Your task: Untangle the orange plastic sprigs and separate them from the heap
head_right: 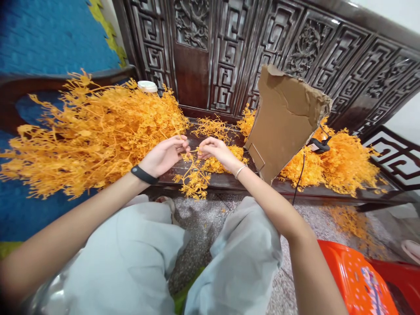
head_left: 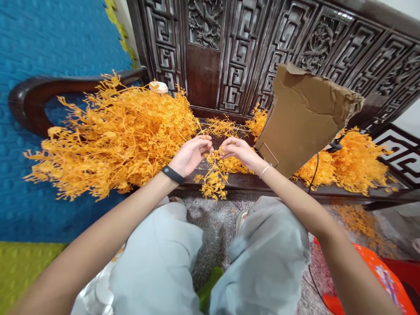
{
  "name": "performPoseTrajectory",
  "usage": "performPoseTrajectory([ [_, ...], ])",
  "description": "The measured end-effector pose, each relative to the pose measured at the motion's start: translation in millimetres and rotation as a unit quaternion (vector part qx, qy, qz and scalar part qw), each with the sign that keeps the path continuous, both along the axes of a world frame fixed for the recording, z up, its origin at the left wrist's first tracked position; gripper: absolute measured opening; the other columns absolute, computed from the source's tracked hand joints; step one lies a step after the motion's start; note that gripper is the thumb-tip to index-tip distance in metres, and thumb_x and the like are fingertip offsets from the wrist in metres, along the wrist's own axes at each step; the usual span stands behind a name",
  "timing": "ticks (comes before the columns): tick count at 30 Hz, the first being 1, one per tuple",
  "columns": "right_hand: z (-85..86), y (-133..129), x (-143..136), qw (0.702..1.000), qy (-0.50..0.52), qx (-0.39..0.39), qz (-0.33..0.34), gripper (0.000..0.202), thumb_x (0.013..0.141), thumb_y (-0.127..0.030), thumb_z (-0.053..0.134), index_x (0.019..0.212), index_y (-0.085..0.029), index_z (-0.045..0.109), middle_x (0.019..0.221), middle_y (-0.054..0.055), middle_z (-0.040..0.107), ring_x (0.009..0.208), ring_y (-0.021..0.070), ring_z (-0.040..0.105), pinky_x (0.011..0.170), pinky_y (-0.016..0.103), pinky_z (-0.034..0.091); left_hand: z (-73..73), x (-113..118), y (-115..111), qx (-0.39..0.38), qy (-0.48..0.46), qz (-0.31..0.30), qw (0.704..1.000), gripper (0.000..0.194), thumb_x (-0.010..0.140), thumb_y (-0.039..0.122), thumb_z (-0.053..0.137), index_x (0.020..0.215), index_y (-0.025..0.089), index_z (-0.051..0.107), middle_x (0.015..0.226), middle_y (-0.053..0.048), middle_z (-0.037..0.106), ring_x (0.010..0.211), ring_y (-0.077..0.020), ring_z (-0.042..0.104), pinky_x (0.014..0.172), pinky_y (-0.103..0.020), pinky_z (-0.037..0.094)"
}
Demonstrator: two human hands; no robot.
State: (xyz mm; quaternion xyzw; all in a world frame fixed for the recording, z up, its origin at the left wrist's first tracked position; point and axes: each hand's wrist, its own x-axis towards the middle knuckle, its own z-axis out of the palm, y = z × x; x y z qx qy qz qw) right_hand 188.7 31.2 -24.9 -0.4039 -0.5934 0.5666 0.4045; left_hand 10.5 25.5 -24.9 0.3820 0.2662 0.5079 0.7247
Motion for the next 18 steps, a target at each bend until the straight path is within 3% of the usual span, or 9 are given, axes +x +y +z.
performPoseTrajectory([
  [2, 2.9, -1.8, -0.5, 1.000, 0.002, 0.022, 0.000, 0.007, 0.078, -0.013, 0.058, 0.084, -0.016, 0.057, 0.070, -0.002, 0.062, 0.065, 0.0085, 0.062, 0.071, 0.024, 0.051, 2.4, -0.6, -1.7, -0.009, -0.009, -0.029, 0.999, 0.002, 0.071, 0.013, 0.057, 0.073, 0.013, 0.058, 0.054, 0.003, 0.048, 0.056, -0.0090, 0.053, 0.059, -0.022, 0.042],
  [5, 5.7, -5.9, -3.6, 0.999, -0.022, 0.030, 0.039, 0.012, 0.079, -0.012, 0.057, 0.090, -0.016, 0.060, 0.076, 0.000, 0.064, 0.070, 0.0086, 0.061, 0.074, 0.025, 0.050, 6.9, -0.1, -4.7, -0.012, -0.004, -0.052, 0.999, 0.010, 0.074, 0.017, 0.055, 0.066, 0.013, 0.058, 0.048, 0.003, 0.042, 0.050, -0.0084, 0.047, 0.055, -0.021, 0.041],
  [8, 7.6, -9.9, -6.5, 0.995, -0.052, 0.027, 0.075, 0.009, 0.079, -0.010, 0.057, 0.085, -0.015, 0.061, 0.076, 0.001, 0.065, 0.071, 0.0091, 0.061, 0.074, 0.024, 0.049, 10.6, 0.6, -7.9, -0.007, 0.020, -0.069, 0.997, 0.016, 0.076, 0.017, 0.053, 0.060, 0.013, 0.056, 0.045, 0.004, 0.038, 0.045, -0.0076, 0.043, 0.051, -0.021, 0.040],
  [14, 13.5, -11.8, 0.2, 0.992, -0.086, 0.040, 0.083, 0.008, 0.079, -0.010, 0.057, 0.073, -0.014, 0.053, 0.064, -0.001, 0.062, 0.062, 0.0085, 0.058, 0.065, 0.023, 0.048, 14.5, 0.2, -11.2, -0.001, 0.016, -0.087, 0.996, 0.022, 0.076, 0.017, 0.051, 0.054, 0.015, 0.050, 0.045, 0.005, 0.031, 0.042, -0.0075, 0.037, 0.049, -0.024, 0.042],
  [18, 19.7, -15.3, 4.6, 0.986, -0.048, 0.019, 0.158, 0.010, 0.079, -0.016, 0.059, 0.074, -0.015, 0.050, 0.070, 0.001, 0.063, 0.070, 0.0114, 0.061, 0.072, 0.027, 0.047, 19.9, 0.5, -13.6, -0.012, -0.012, -0.087, 0.996, 0.024, 0.076, 0.018, 0.051, 0.052, 0.015, 0.046, 0.043, 0.006, 0.024, 0.038, -0.0054, 0.030, 0.040, -0.020, 0.033],
])
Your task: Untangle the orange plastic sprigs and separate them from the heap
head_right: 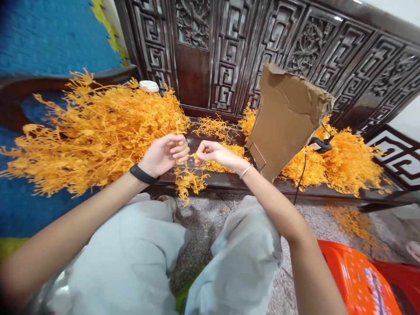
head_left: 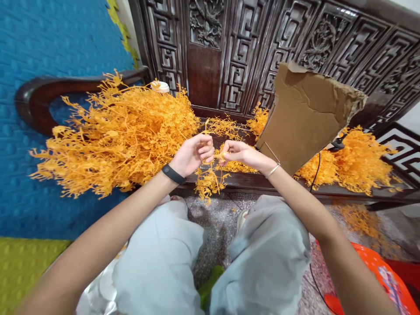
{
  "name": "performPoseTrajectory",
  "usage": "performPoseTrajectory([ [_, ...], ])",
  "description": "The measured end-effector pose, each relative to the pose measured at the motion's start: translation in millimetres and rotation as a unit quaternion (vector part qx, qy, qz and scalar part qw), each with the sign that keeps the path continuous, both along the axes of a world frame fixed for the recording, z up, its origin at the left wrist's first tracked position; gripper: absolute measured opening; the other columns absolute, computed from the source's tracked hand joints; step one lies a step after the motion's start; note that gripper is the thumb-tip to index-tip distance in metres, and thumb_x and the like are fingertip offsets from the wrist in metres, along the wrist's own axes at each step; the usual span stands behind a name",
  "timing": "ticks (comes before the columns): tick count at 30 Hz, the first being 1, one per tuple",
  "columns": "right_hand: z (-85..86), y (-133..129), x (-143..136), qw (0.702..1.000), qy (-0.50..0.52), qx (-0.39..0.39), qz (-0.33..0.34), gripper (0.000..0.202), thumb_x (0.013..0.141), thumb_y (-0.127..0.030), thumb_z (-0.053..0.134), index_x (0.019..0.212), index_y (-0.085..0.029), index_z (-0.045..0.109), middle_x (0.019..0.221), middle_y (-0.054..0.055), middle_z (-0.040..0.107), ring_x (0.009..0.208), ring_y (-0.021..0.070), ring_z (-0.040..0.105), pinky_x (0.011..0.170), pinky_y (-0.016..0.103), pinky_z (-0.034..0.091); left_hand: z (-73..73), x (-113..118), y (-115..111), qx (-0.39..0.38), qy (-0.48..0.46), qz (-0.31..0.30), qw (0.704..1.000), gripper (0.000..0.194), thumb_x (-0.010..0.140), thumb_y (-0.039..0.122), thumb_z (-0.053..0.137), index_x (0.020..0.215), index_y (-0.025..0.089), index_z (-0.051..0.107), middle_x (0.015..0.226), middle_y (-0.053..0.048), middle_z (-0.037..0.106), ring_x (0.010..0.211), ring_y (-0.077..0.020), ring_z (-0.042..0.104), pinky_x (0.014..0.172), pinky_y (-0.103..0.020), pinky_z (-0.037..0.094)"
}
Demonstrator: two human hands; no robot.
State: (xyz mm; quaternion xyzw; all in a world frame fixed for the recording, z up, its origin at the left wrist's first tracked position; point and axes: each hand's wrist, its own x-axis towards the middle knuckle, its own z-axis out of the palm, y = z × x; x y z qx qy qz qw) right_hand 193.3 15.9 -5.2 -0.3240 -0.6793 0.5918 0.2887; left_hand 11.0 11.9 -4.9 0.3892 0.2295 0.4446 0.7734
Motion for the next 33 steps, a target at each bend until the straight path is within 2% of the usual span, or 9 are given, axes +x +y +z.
performPoseTrajectory([
  [4, 4.5, -5.0, -0.8, 0.996, 0.064, -0.014, 0.068, 0.013, 0.076, -0.021, 0.063, 0.076, -0.015, 0.051, 0.077, 0.001, 0.061, 0.079, 0.0120, 0.060, 0.081, 0.028, 0.043, 7.1, 2.1, -5.0, -0.016, -0.022, -0.020, 0.999, 0.029, 0.078, 0.018, 0.046, 0.050, 0.015, 0.043, 0.041, 0.006, 0.020, 0.034, -0.0044, 0.024, 0.035, -0.018, 0.025],
  [11, 7.0, -11.3, -3.6, 0.986, 0.098, -0.079, 0.107, 0.021, 0.076, -0.029, 0.064, 0.070, -0.017, 0.048, 0.072, 0.000, 0.055, 0.076, 0.0115, 0.056, 0.081, 0.027, 0.042, 13.5, 7.2, -11.4, -0.032, -0.014, -0.040, 0.999, 0.035, 0.078, 0.023, 0.045, 0.045, 0.017, 0.033, 0.037, 0.005, 0.017, 0.031, -0.0043, 0.020, 0.033, -0.020, 0.018],
  [17, 8.9, -18.7, -3.6, 0.978, 0.114, -0.097, 0.149, 0.023, 0.073, -0.031, 0.067, 0.073, -0.017, 0.049, 0.072, 0.000, 0.054, 0.075, 0.0119, 0.054, 0.079, 0.026, 0.042, 15.7, 8.3, -16.7, -0.016, -0.014, -0.085, 0.996, 0.034, 0.071, 0.024, 0.045, 0.043, 0.019, 0.026, 0.034, 0.004, 0.018, 0.028, -0.0051, 0.018, 0.032, -0.022, 0.017],
  [23, 3.5, -17.0, -3.0, 0.971, 0.107, -0.130, 0.167, 0.022, 0.070, -0.031, 0.067, 0.072, -0.017, 0.049, 0.070, 0.001, 0.053, 0.073, 0.0130, 0.053, 0.080, 0.029, 0.043, 15.6, 8.4, -19.8, -0.043, 0.020, -0.103, 0.994, 0.038, 0.070, 0.030, 0.048, 0.044, 0.020, 0.022, 0.033, 0.004, 0.013, 0.027, -0.0058, 0.018, 0.030, -0.023, 0.017],
  [28, -0.7, -13.7, -6.6, 0.965, 0.125, -0.140, 0.186, 0.028, 0.068, -0.037, 0.069, 0.069, -0.018, 0.048, 0.065, 0.000, 0.053, 0.068, 0.0131, 0.052, 0.082, 0.031, 0.043, 17.5, 5.8, -20.7, -0.071, 0.044, -0.087, 0.993, 0.042, 0.070, 0.035, 0.049, 0.044, 0.021, 0.019, 0.034, 0.005, 0.010, 0.026, -0.0057, 0.016, 0.029, -0.023, 0.015],
  [33, 2.1, -16.3, -14.0, 0.955, 0.164, -0.142, 0.202, 0.025, 0.069, -0.034, 0.068, 0.071, -0.017, 0.051, 0.059, -0.002, 0.049, 0.061, 0.0104, 0.050, 0.079, 0.028, 0.044, 21.1, 1.5, -22.9, -0.086, 0.040, -0.058, 0.994, 0.038, 0.071, 0.037, 0.045, 0.045, 0.021, 0.022, 0.035, 0.005, 0.006, 0.026, -0.0056, 0.014, 0.029, -0.022, 0.014],
])
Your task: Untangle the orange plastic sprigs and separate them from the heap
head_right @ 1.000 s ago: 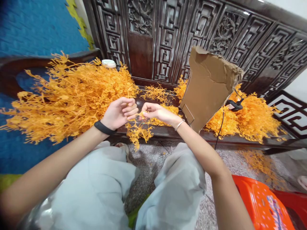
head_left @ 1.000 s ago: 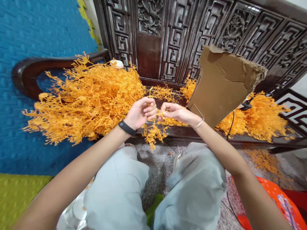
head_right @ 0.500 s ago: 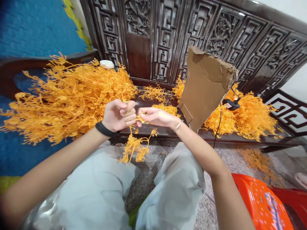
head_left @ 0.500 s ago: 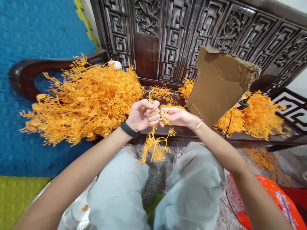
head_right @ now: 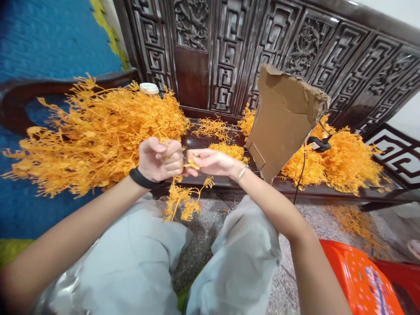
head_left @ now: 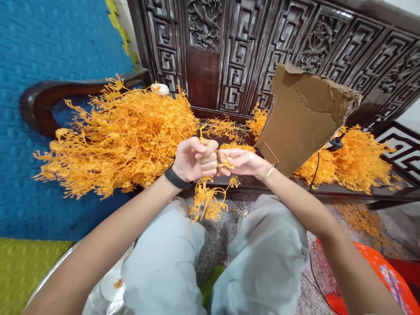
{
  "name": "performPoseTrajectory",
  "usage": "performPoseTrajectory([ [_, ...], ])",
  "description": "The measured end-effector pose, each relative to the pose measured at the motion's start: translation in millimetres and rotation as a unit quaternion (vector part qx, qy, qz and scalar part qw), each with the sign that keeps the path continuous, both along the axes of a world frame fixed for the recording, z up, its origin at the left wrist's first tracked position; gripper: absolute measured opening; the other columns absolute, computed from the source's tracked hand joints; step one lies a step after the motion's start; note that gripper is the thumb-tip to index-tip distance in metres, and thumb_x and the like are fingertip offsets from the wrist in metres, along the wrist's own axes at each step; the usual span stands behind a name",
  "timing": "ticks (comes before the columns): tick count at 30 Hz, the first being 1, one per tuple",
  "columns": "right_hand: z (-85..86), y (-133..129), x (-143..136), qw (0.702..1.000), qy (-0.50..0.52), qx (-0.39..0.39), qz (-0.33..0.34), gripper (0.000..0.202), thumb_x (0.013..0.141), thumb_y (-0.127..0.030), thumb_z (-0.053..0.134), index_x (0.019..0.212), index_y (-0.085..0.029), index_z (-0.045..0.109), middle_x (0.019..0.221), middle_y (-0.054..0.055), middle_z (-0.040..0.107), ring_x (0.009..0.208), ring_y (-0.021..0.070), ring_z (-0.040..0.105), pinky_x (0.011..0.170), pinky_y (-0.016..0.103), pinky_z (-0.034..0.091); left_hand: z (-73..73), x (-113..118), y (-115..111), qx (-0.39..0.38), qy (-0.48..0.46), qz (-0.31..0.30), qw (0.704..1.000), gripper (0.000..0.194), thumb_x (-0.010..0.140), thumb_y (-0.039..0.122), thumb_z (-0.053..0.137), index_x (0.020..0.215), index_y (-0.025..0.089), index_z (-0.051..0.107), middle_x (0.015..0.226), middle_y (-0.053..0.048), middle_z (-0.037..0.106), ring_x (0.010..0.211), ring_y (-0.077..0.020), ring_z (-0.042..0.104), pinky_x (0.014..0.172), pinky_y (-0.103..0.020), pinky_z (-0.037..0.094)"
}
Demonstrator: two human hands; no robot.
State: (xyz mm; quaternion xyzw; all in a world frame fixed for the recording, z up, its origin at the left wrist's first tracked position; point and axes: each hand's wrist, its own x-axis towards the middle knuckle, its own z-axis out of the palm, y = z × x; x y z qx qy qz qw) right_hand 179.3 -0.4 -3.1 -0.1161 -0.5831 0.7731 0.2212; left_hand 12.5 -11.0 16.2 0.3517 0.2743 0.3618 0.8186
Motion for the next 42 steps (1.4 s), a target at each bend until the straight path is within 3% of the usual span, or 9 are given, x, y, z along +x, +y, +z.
performPoseTrajectory([
  [7, 3.0, -5.9, -6.8, 0.999, 0.027, 0.000, -0.017, 0.030, 0.067, -0.036, 0.069, 0.069, -0.019, 0.044, 0.056, -0.004, 0.042, 0.055, 0.0100, 0.046, 0.075, 0.030, 0.046, 2.2, -3.1, -5.2, -0.008, 0.014, 0.096, 0.995, 0.035, 0.079, 0.044, 0.036, 0.053, 0.022, 0.028, 0.040, 0.006, 0.000, 0.027, -0.0060, 0.009, 0.030, -0.022, 0.008],
  [15, 0.6, -7.7, -9.0, 0.999, 0.033, -0.032, 0.001, 0.036, 0.062, -0.035, 0.073, 0.064, -0.019, 0.040, 0.053, -0.004, 0.045, 0.059, 0.0124, 0.053, 0.072, 0.032, 0.048, 4.0, -1.9, -5.8, -0.022, -0.014, 0.044, 0.999, 0.043, 0.075, 0.051, 0.039, 0.048, 0.022, 0.022, 0.036, 0.006, 0.000, 0.023, -0.0054, 0.009, 0.025, -0.022, 0.011],
  [19, 1.0, -10.2, -13.8, 0.994, 0.087, -0.041, 0.048, 0.032, 0.066, -0.034, 0.072, 0.065, -0.017, 0.046, 0.054, -0.003, 0.048, 0.057, 0.0116, 0.053, 0.066, 0.029, 0.048, -2.6, -5.5, -3.9, -0.005, -0.035, 0.013, 0.999, 0.044, 0.072, 0.051, 0.044, 0.046, 0.022, 0.024, 0.033, 0.006, 0.004, 0.022, -0.0065, 0.013, 0.024, -0.023, 0.016],
  [23, 10.4, -16.0, -18.1, 0.988, 0.124, -0.034, 0.082, 0.035, 0.069, -0.036, 0.071, 0.058, -0.018, 0.043, 0.046, -0.004, 0.041, 0.057, 0.0122, 0.051, 0.071, 0.029, 0.049, -4.4, -7.3, -5.1, 0.011, -0.049, 0.051, 0.997, 0.049, 0.074, 0.056, 0.039, 0.044, 0.022, 0.022, 0.032, 0.006, 0.000, 0.021, -0.0062, 0.010, 0.024, -0.022, 0.011],
  [25, 15.4, -16.0, -18.5, 0.990, 0.136, -0.016, 0.042, 0.036, 0.068, -0.035, 0.072, 0.058, -0.018, 0.041, 0.046, -0.005, 0.039, 0.055, 0.0110, 0.049, 0.069, 0.027, 0.049, -1.7, -6.4, -5.1, 0.024, -0.060, 0.065, 0.996, 0.050, 0.076, 0.057, 0.036, 0.044, 0.022, 0.021, 0.032, 0.006, 0.000, 0.021, -0.0062, 0.010, 0.025, -0.022, 0.011],
  [29, 11.0, 2.9, -13.5, 0.977, 0.134, -0.024, -0.163, 0.021, 0.077, -0.024, 0.064, 0.068, -0.019, 0.045, 0.054, -0.006, 0.040, 0.054, 0.0066, 0.045, 0.059, 0.018, 0.044, 1.1, 0.7, 2.2, 0.060, -0.098, 0.053, 0.992, 0.048, 0.082, 0.051, 0.036, 0.046, 0.020, 0.024, 0.033, 0.006, 0.010, 0.026, -0.0063, 0.016, 0.028, -0.022, 0.019],
  [34, -32.2, 49.2, -0.9, 0.925, -0.009, -0.062, -0.375, 0.009, 0.079, -0.010, 0.053, 0.072, -0.016, 0.052, 0.062, -0.005, 0.053, 0.058, 0.0044, 0.050, 0.062, 0.017, 0.043, -8.0, 14.5, 13.4, 0.102, -0.128, 0.011, 0.987, 0.032, 0.081, 0.034, 0.043, 0.054, 0.017, 0.044, 0.040, 0.005, 0.025, 0.034, -0.0057, 0.027, 0.036, -0.020, 0.027],
  [37, -63.4, 67.8, 4.0, 0.893, -0.186, -0.054, -0.407, 0.008, 0.075, -0.009, 0.054, 0.072, -0.016, 0.054, 0.062, -0.004, 0.057, 0.056, 0.0058, 0.052, 0.060, 0.019, 0.043, -11.7, 20.6, 15.0, 0.120, -0.127, -0.001, 0.985, 0.025, 0.079, 0.029, 0.042, 0.065, 0.015, 0.056, 0.045, 0.003, 0.036, 0.040, -0.0080, 0.038, 0.042, -0.022, 0.035],
  [42, -88.5, 76.0, 4.8, 0.880, -0.259, -0.064, -0.393, 0.014, 0.072, -0.007, 0.057, 0.064, -0.016, 0.050, 0.052, -0.004, 0.053, 0.047, 0.0070, 0.047, 0.053, 0.021, 0.040, -16.5, 28.3, 18.4, 0.133, -0.125, 0.019, 0.983, 0.029, 0.078, 0.025, 0.037, 0.080, 0.013, 0.063, 0.063, -0.005, 0.057, 0.058, -0.0130, 0.055, 0.057, -0.027, 0.046],
])
